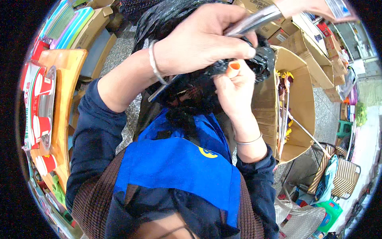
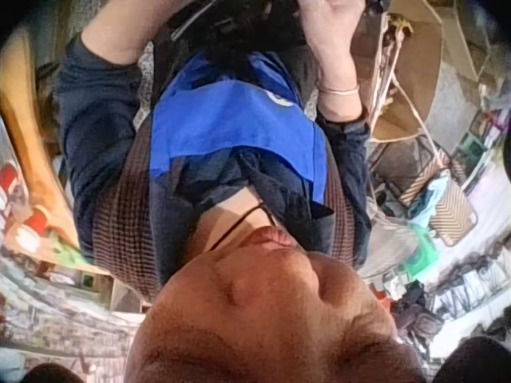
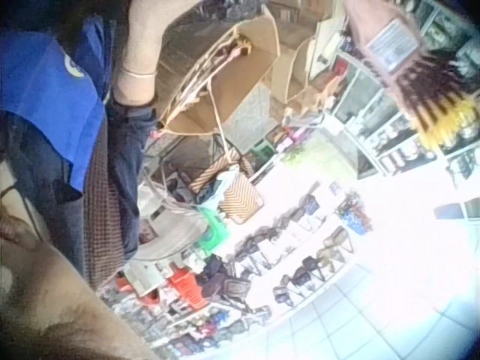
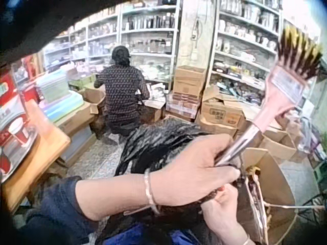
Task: The person assembles long-handled brushes by inserting metal rods into brush heads and placing them into a black plastic bag. The person repeatedly picks up brush heads and rods, aligns them, and secures them together before depositing the assembled brooms into the bag.
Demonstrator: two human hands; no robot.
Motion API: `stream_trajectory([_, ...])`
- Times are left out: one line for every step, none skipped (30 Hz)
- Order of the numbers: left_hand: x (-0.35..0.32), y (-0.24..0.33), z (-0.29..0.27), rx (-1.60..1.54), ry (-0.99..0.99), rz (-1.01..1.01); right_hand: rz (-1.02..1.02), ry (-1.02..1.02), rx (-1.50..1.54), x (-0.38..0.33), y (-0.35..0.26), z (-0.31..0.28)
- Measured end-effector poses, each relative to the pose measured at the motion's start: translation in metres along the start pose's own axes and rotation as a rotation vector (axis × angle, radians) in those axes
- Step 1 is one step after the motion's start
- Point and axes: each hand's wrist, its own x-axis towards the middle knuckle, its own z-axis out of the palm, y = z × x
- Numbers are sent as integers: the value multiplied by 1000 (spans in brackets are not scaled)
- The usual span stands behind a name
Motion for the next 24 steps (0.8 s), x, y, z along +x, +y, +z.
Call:
stream_trajectory([1,-2,1,-2,-10,-5,11,52,-7,3,7,-1])
stream_trajectory([2,-5,-1,-47,-3,-43,-3,104,-80,10,12,-10])
stream_trajectory([5,-11,-5,-41,19,-29,-53,109,-124,15,17,-23])
stream_trajectory([6,-18,-15,-139,-20,-204,110,214,-182,17,18,-44])
stream_trajectory([6,-28,-30,-146,-13,-160,167,302,-67,24,24,-63])
stream_trajectory([5,-40,-44,-153,-6,-117,167,390,34,25,26,-87])
stream_trajectory([-2,-54,-65,49,40,-247,92,373,206,21,28,-110])
stream_trajectory([-11,-71,-80,17,82,-265,106,427,254,18,29,-135])
stream_trajectory([-24,-92,-84,70,262,-210,79,480,199,12,26,-161])
stream_trajectory([-35,-112,-105,201,247,-209,143,611,191,3,24,-183])
stream_trajectory([-51,-134,-119,201,317,-535,187,702,300,-4,22,-203])
stream_trajectory([-64,-157,-131,309,361,-509,186,751,349,-13,19,-218])
stream_trajectory([-79,-180,-141,317,430,-598,150,800,331,-19,17,-230])
stream_trajectory([-94,-203,-148,280,511,-744,140,814,362,-26,16,-236])
stream_trajectory([-108,-226,-151,168,608,-795,145,909,361,-31,13,-241])
stream_trajectory([-122,-248,-154,101,674,-835,138,957,335,-35,10,-243])
stream_trajectory([-136,-269,-156,203,687,-911,132,1006,307,-38,9,-242])
stream_trajectory([-149,-289,-156,81,744,-965,116,1019,346,-41,6,-241])
stream_trajectory([-162,-306,-155,115,761,-994,104,1029,341,-45,3,-239])
stream_trajectory([-173,-323,-155,147,779,-1007,92,1034,317,-49,2,-236])
stream_trajectory([-181,-338,-156,173,798,-1051,82,1030,299,-54,0,-233])
stream_trajectory([-189,-351,-157,93,785,-1085,67,1040,263,-59,0,-231])
stream_trajectory([-195,-362,-159,50,761,-1080,45,1039,225,-64,-2,-230])
stream_trajectory([-200,-371,-162,2,734,-1095,26,1034,187,-68,-3,-230])
